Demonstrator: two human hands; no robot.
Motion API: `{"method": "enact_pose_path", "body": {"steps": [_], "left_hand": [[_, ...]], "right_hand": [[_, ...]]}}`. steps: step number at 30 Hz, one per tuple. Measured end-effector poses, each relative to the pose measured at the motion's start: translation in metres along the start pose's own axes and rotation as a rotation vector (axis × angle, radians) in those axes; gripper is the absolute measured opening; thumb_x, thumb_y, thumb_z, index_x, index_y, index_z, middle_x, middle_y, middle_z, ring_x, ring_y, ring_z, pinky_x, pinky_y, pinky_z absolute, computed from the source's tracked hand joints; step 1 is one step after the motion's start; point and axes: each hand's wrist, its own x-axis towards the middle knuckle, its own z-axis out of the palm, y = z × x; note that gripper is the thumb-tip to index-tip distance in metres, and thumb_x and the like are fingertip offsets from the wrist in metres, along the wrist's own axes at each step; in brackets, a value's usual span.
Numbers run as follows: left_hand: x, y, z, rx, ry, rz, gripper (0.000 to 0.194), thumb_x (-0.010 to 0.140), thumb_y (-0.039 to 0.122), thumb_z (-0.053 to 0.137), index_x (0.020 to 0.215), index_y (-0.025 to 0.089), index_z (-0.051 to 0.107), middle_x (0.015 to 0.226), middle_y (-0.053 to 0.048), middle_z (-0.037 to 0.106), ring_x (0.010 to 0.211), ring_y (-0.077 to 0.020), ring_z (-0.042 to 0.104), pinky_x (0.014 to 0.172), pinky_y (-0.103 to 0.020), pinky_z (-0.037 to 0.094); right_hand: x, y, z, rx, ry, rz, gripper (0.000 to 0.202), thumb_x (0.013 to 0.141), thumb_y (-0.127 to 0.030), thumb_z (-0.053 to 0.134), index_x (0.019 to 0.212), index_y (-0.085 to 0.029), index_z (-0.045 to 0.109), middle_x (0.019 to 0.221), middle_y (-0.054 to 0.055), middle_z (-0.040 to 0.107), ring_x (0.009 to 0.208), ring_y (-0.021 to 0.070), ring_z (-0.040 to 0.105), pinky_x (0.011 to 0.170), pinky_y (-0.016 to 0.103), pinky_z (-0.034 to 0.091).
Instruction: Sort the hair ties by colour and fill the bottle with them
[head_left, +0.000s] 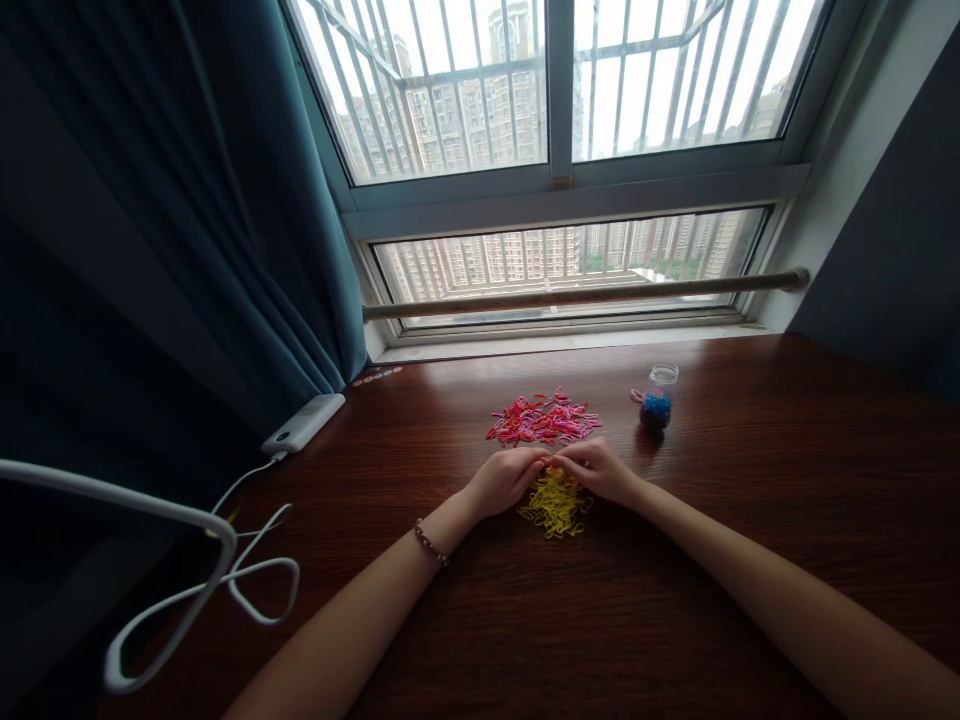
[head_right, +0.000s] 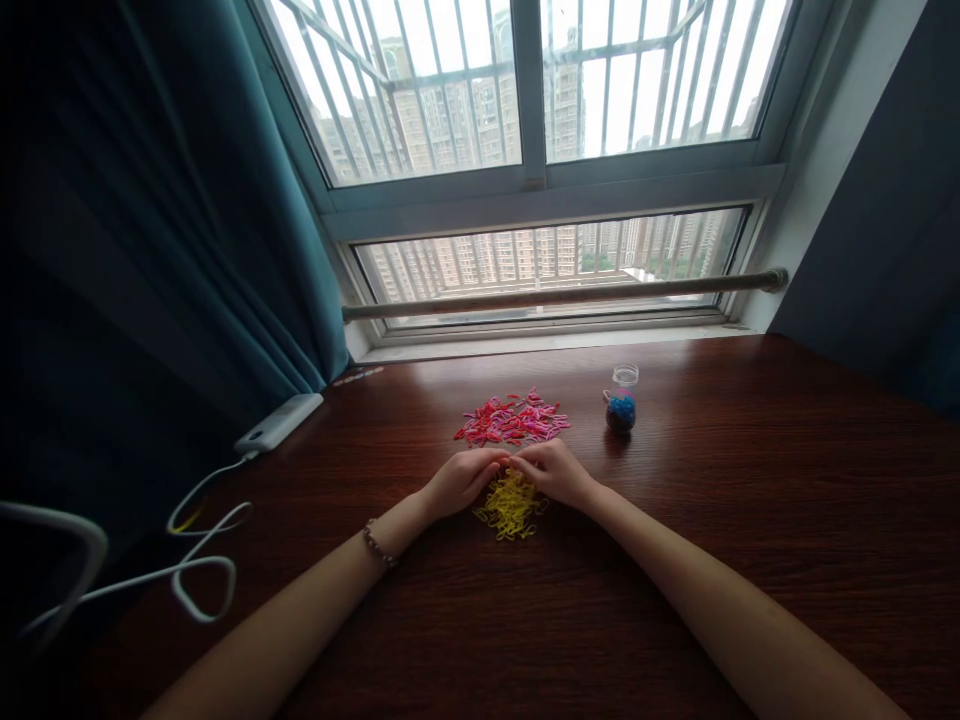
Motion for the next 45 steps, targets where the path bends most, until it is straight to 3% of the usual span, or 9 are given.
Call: {"method": "enact_pose_path", "body": {"steps": [5, 8, 11, 14, 20, 26, 33, 39, 45], "left_hand": [[0.000, 0.003, -0.001, -0.019, -0.083, 0.094, 0.031, 0.090, 0.025, 0.032, 0.112, 0.014, 0.050, 0.101, -0.008, 0.063, 0.093, -0.0162, 0.058, 0.083, -0.027, 0.045], [-0.001, 0.002, 0.000, -0.005, -0.088, 0.125, 0.030, 0.089, 0.025, 0.032, 0.109, 0.014, 0.051, 0.098, -0.008, 0.063, 0.091, -0.0158, 0.059, 0.082, -0.027, 0.046], [-0.002, 0.000, 0.001, 0.017, -0.042, 0.124, 0.029, 0.089, 0.025, 0.031, 0.106, 0.014, 0.052, 0.094, -0.008, 0.064, 0.088, -0.0156, 0.059, 0.081, -0.027, 0.046], [-0.002, -0.002, 0.003, 0.059, 0.007, 0.104, 0.028, 0.089, 0.025, 0.032, 0.104, 0.014, 0.053, 0.091, -0.009, 0.064, 0.085, -0.0157, 0.060, 0.079, -0.028, 0.046], [0.000, -0.005, 0.005, 0.145, 0.055, 0.126, 0.024, 0.088, 0.021, 0.036, 0.101, 0.013, 0.054, 0.088, -0.010, 0.063, 0.081, -0.0160, 0.059, 0.075, -0.029, 0.047], [0.002, -0.006, 0.006, 0.177, 0.045, 0.164, 0.022, 0.087, 0.020, 0.037, 0.099, 0.013, 0.055, 0.085, -0.009, 0.064, 0.078, -0.0156, 0.059, 0.072, -0.029, 0.047], [0.003, -0.006, 0.006, 0.167, 0.054, 0.177, 0.022, 0.088, 0.020, 0.037, 0.098, 0.014, 0.055, 0.082, -0.009, 0.064, 0.078, -0.0154, 0.060, 0.072, -0.029, 0.048], [0.002, -0.005, 0.007, 0.138, 0.041, 0.151, 0.022, 0.087, 0.021, 0.039, 0.099, 0.013, 0.056, 0.082, -0.009, 0.063, 0.078, -0.0156, 0.059, 0.073, -0.029, 0.047], [0.005, 0.000, 0.001, 0.013, 0.003, 0.050, 0.020, 0.085, 0.021, 0.042, 0.092, 0.015, 0.060, 0.089, -0.008, 0.062, 0.084, -0.0154, 0.056, 0.077, -0.028, 0.045]], "right_hand": [[0.002, -0.008, -0.017, -0.040, 0.197, 0.033, 0.038, 0.086, -0.038, 0.041, 0.068, -0.016, 0.066, 0.054, 0.001, 0.061, 0.047, 0.0110, 0.052, 0.049, 0.021, 0.037], [0.005, -0.014, -0.045, -0.156, 0.561, 0.066, 0.032, 0.085, -0.036, 0.043, 0.071, -0.017, 0.064, 0.066, 0.003, 0.063, 0.060, 0.0142, 0.056, 0.060, 0.025, 0.042], [0.006, -0.006, -0.076, -0.291, 0.991, 0.140, 0.026, 0.082, -0.036, 0.046, 0.096, -0.017, 0.058, 0.088, 0.006, 0.060, 0.075, 0.0172, 0.055, 0.070, 0.031, 0.042], [0.004, 0.022, -0.090, -0.389, 1.120, 0.190, 0.052, 0.071, -0.040, 0.060, 0.114, -0.016, 0.042, 0.108, 0.010, 0.050, 0.093, 0.0224, 0.048, 0.081, 0.039, 0.039], [-0.006, 0.080, -0.073, -0.423, 1.005, 0.306, 0.082, 0.058, -0.039, 0.069, 0.123, -0.013, 0.027, 0.118, 0.016, 0.040, 0.105, 0.0288, 0.040, 0.090, 0.045, 0.031], [-0.009, 0.088, -0.070, -0.366, 0.971, 0.388, 0.059, 0.069, -0.036, 0.058, 0.118, -0.014, 0.035, 0.108, 0.015, 0.050, 0.094, 0.0270, 0.050, 0.081, 0.041, 0.040], [0.001, 0.051, -0.073, -0.228, 0.978, 0.401, 0.048, 0.068, -0.038, 0.060, 0.107, -0.016, 0.042, 0.094, 0.010, 0.059, 0.080, 0.0236, 0.057, 0.073, 0.037, 0.044], [-0.019, -0.006, -0.061, -0.048, 0.704, 0.283, 0.040, 0.070, -0.040, 0.061, 0.099, -0.018, 0.044, 0.092, 0.009, 0.062, 0.078, 0.0210, 0.059, 0.071, 0.034, 0.046], [-0.047, -0.016, -0.053, -0.083, 0.589, 0.231, 0.037, 0.071, -0.039, 0.061, 0.097, -0.019, 0.044, 0.092, 0.009, 0.063, 0.077, 0.0222, 0.060, 0.069, 0.035, 0.047]]}}
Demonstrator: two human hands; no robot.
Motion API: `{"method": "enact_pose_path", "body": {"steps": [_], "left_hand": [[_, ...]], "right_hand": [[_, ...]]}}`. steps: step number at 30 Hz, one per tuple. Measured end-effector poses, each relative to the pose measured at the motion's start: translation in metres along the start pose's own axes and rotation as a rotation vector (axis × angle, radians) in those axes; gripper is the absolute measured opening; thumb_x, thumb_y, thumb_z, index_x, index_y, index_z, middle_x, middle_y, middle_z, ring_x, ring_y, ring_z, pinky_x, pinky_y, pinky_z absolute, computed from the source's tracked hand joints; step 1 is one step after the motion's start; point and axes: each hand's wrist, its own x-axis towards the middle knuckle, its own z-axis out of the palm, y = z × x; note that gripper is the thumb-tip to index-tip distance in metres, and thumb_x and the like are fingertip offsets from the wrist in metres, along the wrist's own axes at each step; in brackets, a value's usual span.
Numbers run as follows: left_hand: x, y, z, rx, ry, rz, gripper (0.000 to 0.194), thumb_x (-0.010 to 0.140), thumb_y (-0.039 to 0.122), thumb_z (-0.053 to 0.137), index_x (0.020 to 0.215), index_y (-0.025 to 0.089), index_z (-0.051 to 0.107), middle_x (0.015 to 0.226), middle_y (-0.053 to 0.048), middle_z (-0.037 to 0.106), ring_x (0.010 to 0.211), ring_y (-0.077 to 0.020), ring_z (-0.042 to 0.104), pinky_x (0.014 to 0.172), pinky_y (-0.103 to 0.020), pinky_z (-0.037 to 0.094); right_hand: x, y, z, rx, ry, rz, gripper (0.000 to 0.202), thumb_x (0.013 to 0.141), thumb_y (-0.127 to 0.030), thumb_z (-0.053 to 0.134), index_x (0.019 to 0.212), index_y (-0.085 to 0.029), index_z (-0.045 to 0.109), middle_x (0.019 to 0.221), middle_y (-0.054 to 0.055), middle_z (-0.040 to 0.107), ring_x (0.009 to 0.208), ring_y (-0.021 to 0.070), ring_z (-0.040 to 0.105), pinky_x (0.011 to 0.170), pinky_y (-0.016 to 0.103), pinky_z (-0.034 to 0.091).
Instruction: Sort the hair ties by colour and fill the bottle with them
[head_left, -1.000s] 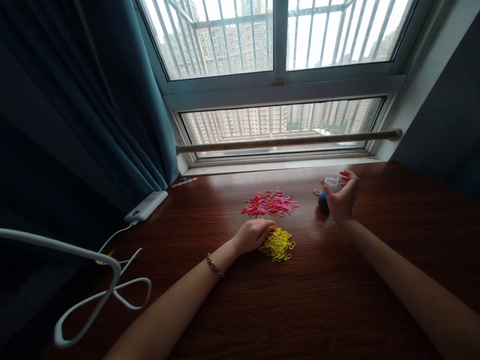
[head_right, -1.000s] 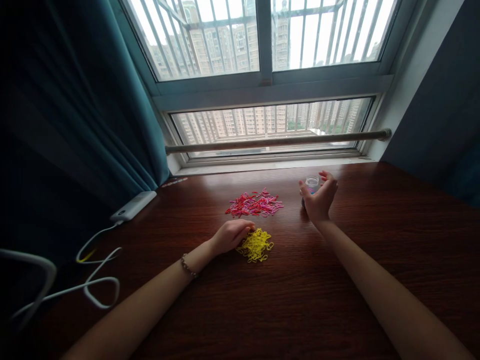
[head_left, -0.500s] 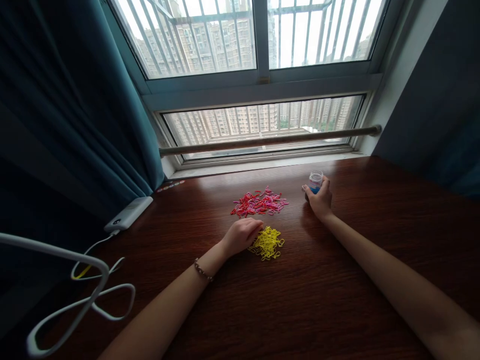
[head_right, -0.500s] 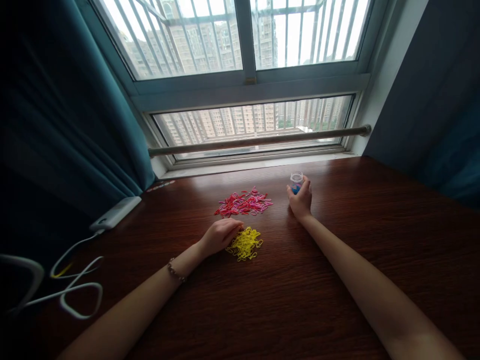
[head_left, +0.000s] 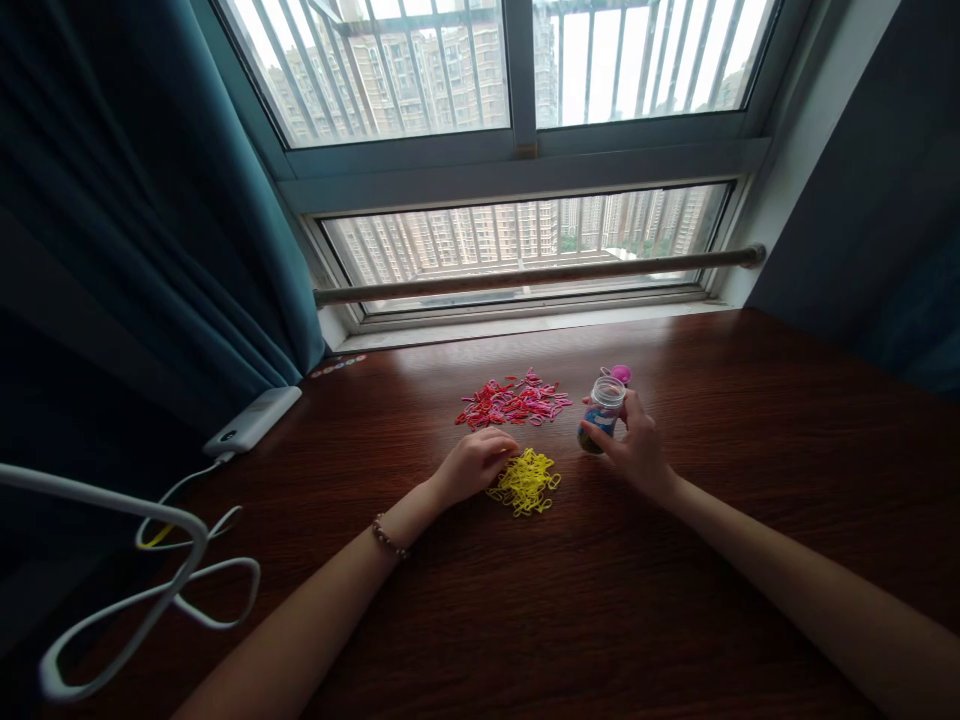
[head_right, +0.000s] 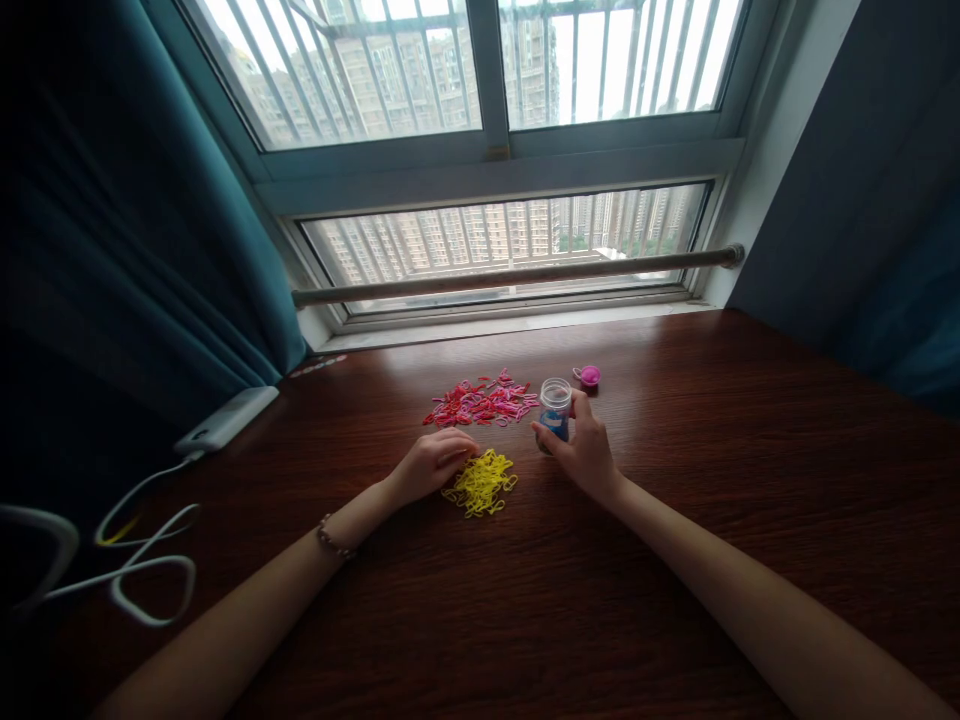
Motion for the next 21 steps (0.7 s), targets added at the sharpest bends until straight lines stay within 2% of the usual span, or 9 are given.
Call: {"method": "enact_pose_path", "body": {"steps": [3, 8, 11, 17, 21], "left_hand": [[0.002, 0.007, -0.008, -0.001, -0.068, -0.075, 0.022, 0.083, 0.028, 0.048, 0.097, 0.016, 0.060, 0.094, -0.007, 0.059, 0.085, -0.0153, 0.056, 0.077, -0.027, 0.045], [0.001, 0.020, -0.019, 0.089, -0.268, -0.178, 0.057, 0.061, 0.051, 0.067, 0.106, 0.017, 0.057, 0.098, -0.008, 0.054, 0.083, -0.0190, 0.054, 0.074, -0.028, 0.045], [0.000, 0.024, -0.023, 0.108, -0.340, -0.189, 0.062, 0.058, 0.051, 0.068, 0.109, 0.018, 0.056, 0.099, -0.007, 0.053, 0.086, -0.0204, 0.053, 0.076, -0.029, 0.045], [0.002, 0.029, -0.027, 0.116, -0.294, -0.192, 0.072, 0.053, 0.045, 0.074, 0.115, 0.017, 0.050, 0.113, -0.011, 0.048, 0.099, -0.0240, 0.049, 0.085, -0.032, 0.042], [0.003, 0.030, -0.024, 0.086, -0.310, -0.184, 0.068, 0.054, 0.043, 0.074, 0.113, 0.018, 0.052, 0.107, -0.009, 0.053, 0.093, -0.0225, 0.052, 0.080, -0.030, 0.043]], "right_hand": [[-0.003, 0.003, -0.001, -0.054, -0.023, -0.051, 0.039, 0.071, -0.038, 0.062, 0.100, -0.019, 0.044, 0.091, 0.008, 0.063, 0.078, 0.0223, 0.059, 0.070, 0.034, 0.046], [-0.007, 0.000, 0.002, -0.132, -0.059, -0.144, 0.043, 0.071, -0.037, 0.061, 0.106, -0.018, 0.042, 0.088, 0.007, 0.062, 0.073, 0.0209, 0.059, 0.065, 0.031, 0.046], [-0.011, -0.002, 0.003, -0.163, -0.078, -0.217, 0.044, 0.072, -0.038, 0.061, 0.106, -0.018, 0.043, 0.086, 0.007, 0.061, 0.071, 0.0203, 0.059, 0.065, 0.031, 0.047], [-0.015, -0.004, 0.003, -0.185, -0.143, -0.315, 0.043, 0.074, -0.038, 0.060, 0.108, -0.019, 0.041, 0.092, 0.008, 0.060, 0.078, 0.0218, 0.059, 0.068, 0.033, 0.047], [-0.017, -0.004, 0.004, -0.192, -0.165, -0.341, 0.041, 0.075, -0.036, 0.058, 0.108, -0.020, 0.041, 0.092, 0.009, 0.060, 0.079, 0.0223, 0.058, 0.069, 0.034, 0.047]]}}
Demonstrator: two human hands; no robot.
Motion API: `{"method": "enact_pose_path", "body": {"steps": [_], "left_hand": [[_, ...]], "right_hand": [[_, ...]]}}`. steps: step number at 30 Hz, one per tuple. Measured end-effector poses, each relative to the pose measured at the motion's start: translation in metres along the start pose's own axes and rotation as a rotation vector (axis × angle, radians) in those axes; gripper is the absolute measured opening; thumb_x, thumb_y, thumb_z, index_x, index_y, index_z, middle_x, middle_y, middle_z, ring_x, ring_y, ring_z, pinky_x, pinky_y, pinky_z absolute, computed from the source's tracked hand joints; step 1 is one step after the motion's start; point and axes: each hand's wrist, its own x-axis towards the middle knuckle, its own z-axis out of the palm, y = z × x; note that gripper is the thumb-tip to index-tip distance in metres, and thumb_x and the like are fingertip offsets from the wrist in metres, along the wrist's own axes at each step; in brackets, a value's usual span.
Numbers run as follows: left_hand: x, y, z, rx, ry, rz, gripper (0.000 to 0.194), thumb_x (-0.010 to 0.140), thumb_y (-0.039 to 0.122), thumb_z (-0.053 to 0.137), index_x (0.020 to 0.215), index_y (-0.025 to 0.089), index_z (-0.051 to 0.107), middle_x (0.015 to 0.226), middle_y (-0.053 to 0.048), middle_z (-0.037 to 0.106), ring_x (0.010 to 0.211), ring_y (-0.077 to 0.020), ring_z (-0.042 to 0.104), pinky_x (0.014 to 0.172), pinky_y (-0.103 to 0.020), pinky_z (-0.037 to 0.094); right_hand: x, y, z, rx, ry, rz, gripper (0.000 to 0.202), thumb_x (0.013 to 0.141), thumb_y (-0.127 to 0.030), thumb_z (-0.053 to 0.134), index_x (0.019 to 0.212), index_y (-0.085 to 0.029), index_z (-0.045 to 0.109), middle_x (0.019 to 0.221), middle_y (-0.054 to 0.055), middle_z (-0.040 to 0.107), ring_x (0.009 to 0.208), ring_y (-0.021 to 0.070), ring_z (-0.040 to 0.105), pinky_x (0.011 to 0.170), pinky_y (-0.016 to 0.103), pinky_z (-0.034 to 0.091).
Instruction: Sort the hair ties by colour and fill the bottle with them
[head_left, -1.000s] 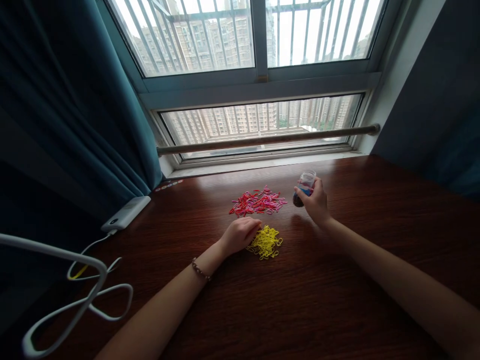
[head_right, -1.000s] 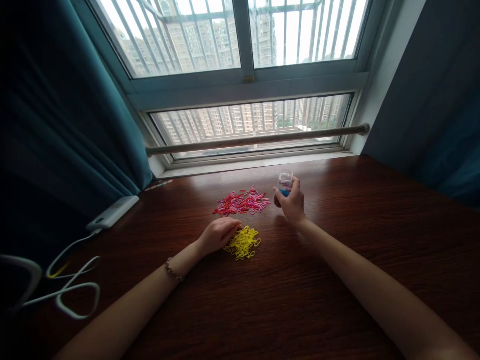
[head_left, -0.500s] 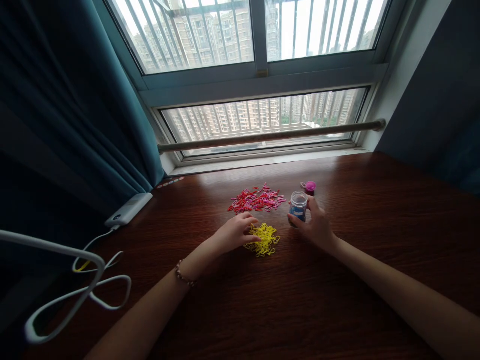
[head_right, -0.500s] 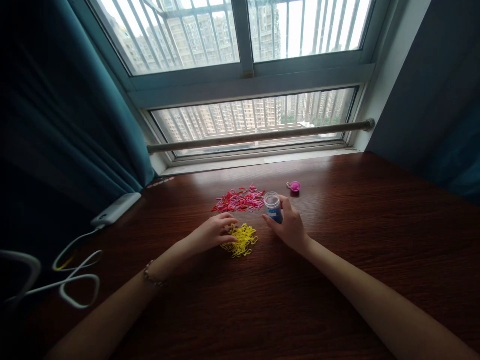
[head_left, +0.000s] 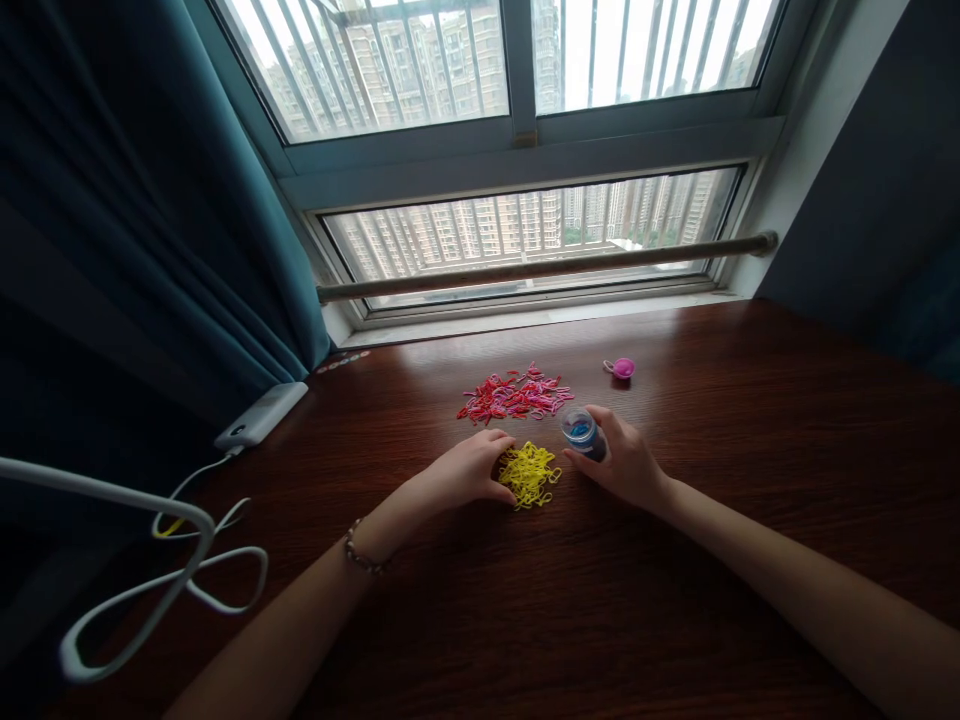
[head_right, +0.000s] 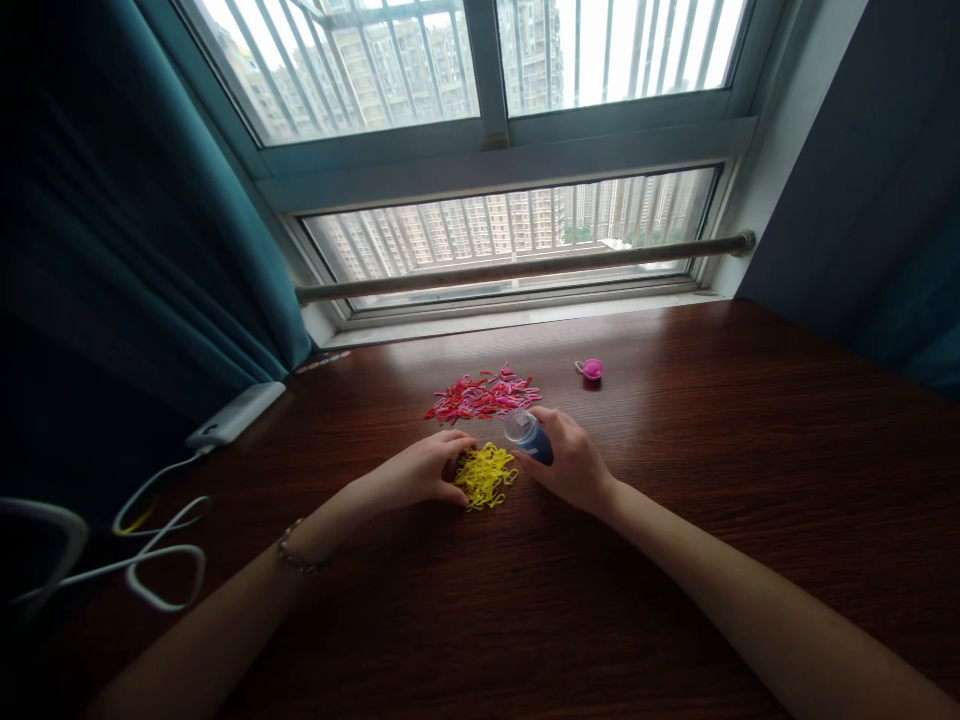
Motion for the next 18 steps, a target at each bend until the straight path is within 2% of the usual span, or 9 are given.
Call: {"method": "enact_pose_path", "body": {"steps": [3, 6, 9, 13, 18], "left_hand": [[0.0013, 0.0001, 0.0026, -0.018, -0.005, 0.025, 0.056, 0.057, 0.041, 0.073, 0.106, 0.018, 0.057, 0.096, -0.007, 0.058, 0.084, -0.0197, 0.055, 0.073, -0.027, 0.044], [0.0026, -0.0001, 0.0034, -0.030, -0.008, 0.045, 0.035, 0.065, 0.038, 0.068, 0.093, 0.017, 0.064, 0.085, -0.005, 0.060, 0.072, -0.0155, 0.056, 0.063, -0.023, 0.043], [0.0032, -0.0004, 0.0045, -0.007, 0.014, 0.058, 0.019, 0.072, 0.031, 0.062, 0.084, 0.017, 0.066, 0.078, -0.004, 0.061, 0.067, -0.0135, 0.056, 0.060, -0.021, 0.042], [0.0036, -0.0013, 0.0083, 0.033, 0.086, 0.076, 0.012, 0.073, 0.022, 0.059, 0.079, 0.018, 0.068, 0.072, -0.003, 0.063, 0.066, -0.0136, 0.056, 0.060, -0.021, 0.042], [0.0043, -0.0029, 0.0072, -0.095, 0.220, 0.007, 0.012, 0.072, 0.021, 0.058, 0.075, 0.018, 0.070, 0.074, -0.003, 0.065, 0.065, -0.0128, 0.057, 0.064, -0.022, 0.044]], "right_hand": [[-0.0004, 0.0002, 0.0009, 0.006, -0.010, -0.001, 0.041, 0.075, -0.035, 0.058, 0.109, -0.021, 0.041, 0.093, 0.009, 0.060, 0.080, 0.0228, 0.058, 0.070, 0.034, 0.048], [-0.0008, 0.0004, 0.0013, -0.002, -0.006, -0.010, 0.041, 0.075, -0.036, 0.058, 0.110, -0.020, 0.041, 0.093, 0.009, 0.060, 0.082, 0.0231, 0.058, 0.071, 0.035, 0.047], [-0.0014, 0.0008, 0.0020, -0.013, -0.014, -0.017, 0.041, 0.075, -0.036, 0.058, 0.109, -0.020, 0.041, 0.094, 0.009, 0.059, 0.082, 0.0230, 0.058, 0.071, 0.035, 0.047], [-0.0013, 0.0015, 0.0028, -0.012, -0.011, -0.003, 0.042, 0.074, -0.037, 0.059, 0.109, -0.019, 0.043, 0.093, 0.009, 0.059, 0.081, 0.0231, 0.058, 0.071, 0.035, 0.048], [0.0056, -0.0016, -0.0030, 0.017, -0.013, 0.019, 0.045, 0.074, -0.033, 0.059, 0.114, -0.021, 0.044, 0.099, 0.009, 0.058, 0.088, 0.0240, 0.056, 0.077, 0.037, 0.046]]}}
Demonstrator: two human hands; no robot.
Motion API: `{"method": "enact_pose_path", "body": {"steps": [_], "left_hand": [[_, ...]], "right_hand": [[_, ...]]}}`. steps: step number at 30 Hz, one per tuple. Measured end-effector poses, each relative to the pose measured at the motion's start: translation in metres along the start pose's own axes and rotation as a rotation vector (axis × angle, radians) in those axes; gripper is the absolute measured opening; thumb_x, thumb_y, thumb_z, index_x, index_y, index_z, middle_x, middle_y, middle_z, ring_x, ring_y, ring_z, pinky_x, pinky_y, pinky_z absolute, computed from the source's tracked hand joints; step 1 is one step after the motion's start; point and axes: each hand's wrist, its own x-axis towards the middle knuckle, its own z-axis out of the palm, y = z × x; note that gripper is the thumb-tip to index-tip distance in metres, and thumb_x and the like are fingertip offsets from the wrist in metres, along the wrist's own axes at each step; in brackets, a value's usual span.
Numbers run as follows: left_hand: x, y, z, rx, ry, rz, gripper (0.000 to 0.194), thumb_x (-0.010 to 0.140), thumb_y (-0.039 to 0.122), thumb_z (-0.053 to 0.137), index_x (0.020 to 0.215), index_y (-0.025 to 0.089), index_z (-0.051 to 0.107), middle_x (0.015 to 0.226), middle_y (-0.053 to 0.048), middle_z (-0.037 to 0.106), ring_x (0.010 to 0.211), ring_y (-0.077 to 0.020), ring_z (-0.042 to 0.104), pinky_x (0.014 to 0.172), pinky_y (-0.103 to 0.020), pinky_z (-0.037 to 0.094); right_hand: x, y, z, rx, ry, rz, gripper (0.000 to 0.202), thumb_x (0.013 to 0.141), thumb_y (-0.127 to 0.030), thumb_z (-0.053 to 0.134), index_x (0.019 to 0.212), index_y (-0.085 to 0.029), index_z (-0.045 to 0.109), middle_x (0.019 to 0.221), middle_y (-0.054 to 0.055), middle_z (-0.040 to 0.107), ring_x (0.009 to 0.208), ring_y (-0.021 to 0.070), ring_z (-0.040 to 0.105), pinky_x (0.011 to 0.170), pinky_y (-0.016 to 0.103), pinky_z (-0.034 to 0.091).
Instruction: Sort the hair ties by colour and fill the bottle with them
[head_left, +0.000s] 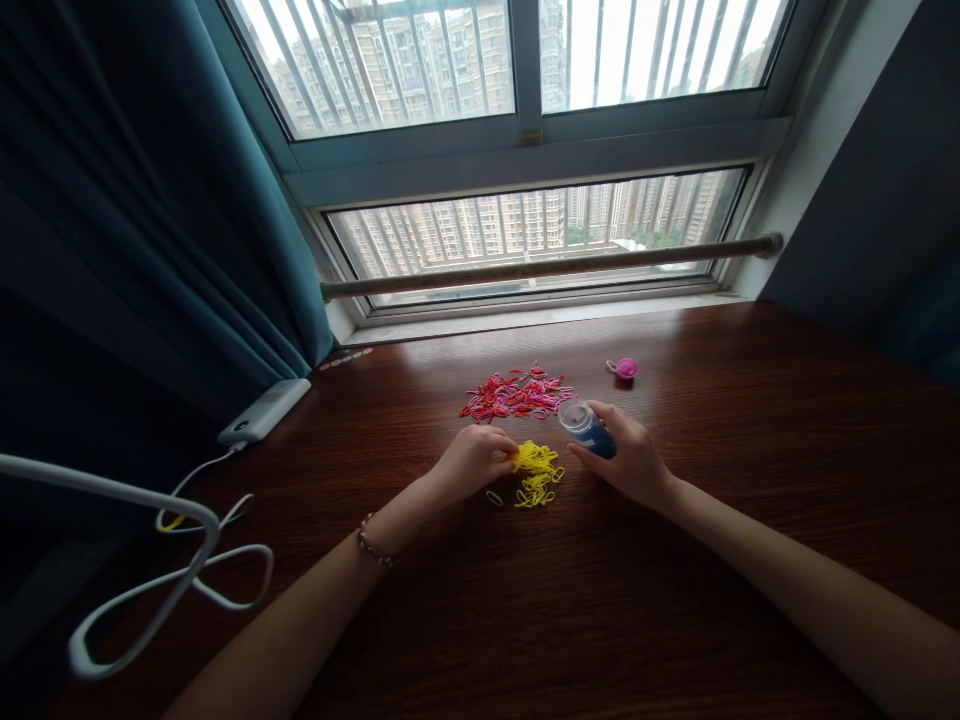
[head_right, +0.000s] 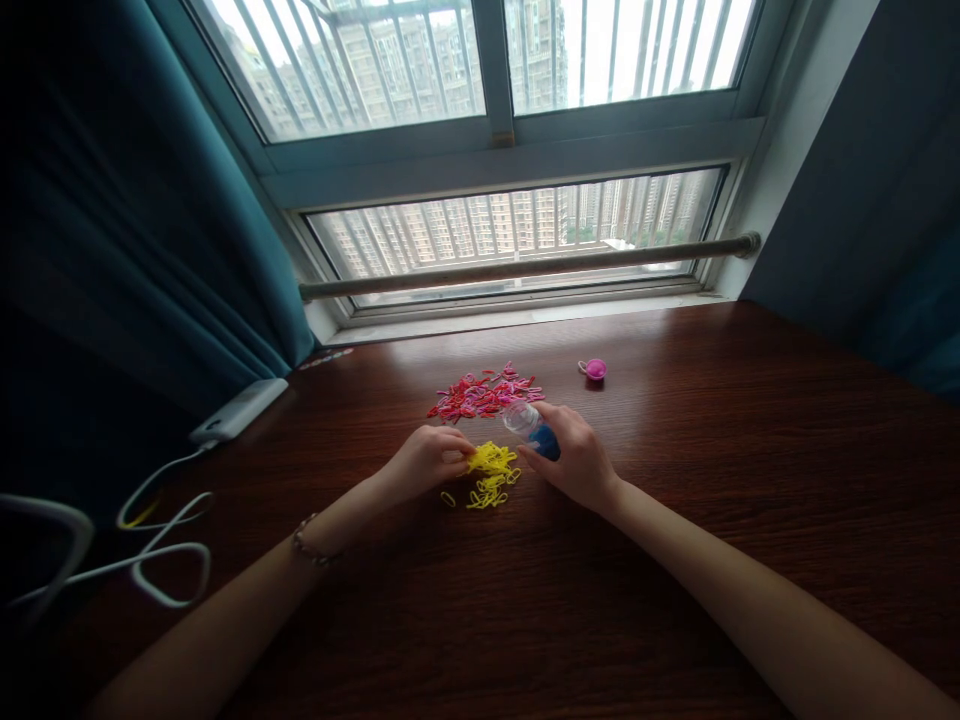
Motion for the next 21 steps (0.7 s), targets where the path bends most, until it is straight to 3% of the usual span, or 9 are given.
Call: {"method": "enact_pose_path", "body": {"steps": [9, 21], "left_hand": [[0.003, -0.004, -0.010, -0.303, 0.166, -0.133, 0.015, 0.071, 0.021, 0.061, 0.081, 0.012, 0.069, 0.080, -0.006, 0.067, 0.073, -0.0156, 0.060, 0.067, -0.025, 0.048], [0.005, -0.002, -0.012, -0.445, 0.069, -0.205, 0.017, 0.068, 0.018, 0.063, 0.083, 0.012, 0.069, 0.086, -0.007, 0.068, 0.080, -0.0183, 0.062, 0.075, -0.029, 0.049]], "right_hand": [[0.003, -0.010, -0.004, -0.055, -0.161, 0.024, 0.054, 0.072, -0.032, 0.062, 0.123, -0.025, 0.045, 0.098, 0.007, 0.054, 0.085, 0.0221, 0.055, 0.076, 0.035, 0.047], [0.002, -0.010, -0.002, -0.068, -0.207, 0.019, 0.051, 0.073, -0.033, 0.062, 0.120, -0.022, 0.047, 0.097, 0.007, 0.055, 0.084, 0.0221, 0.055, 0.075, 0.034, 0.047]]}}
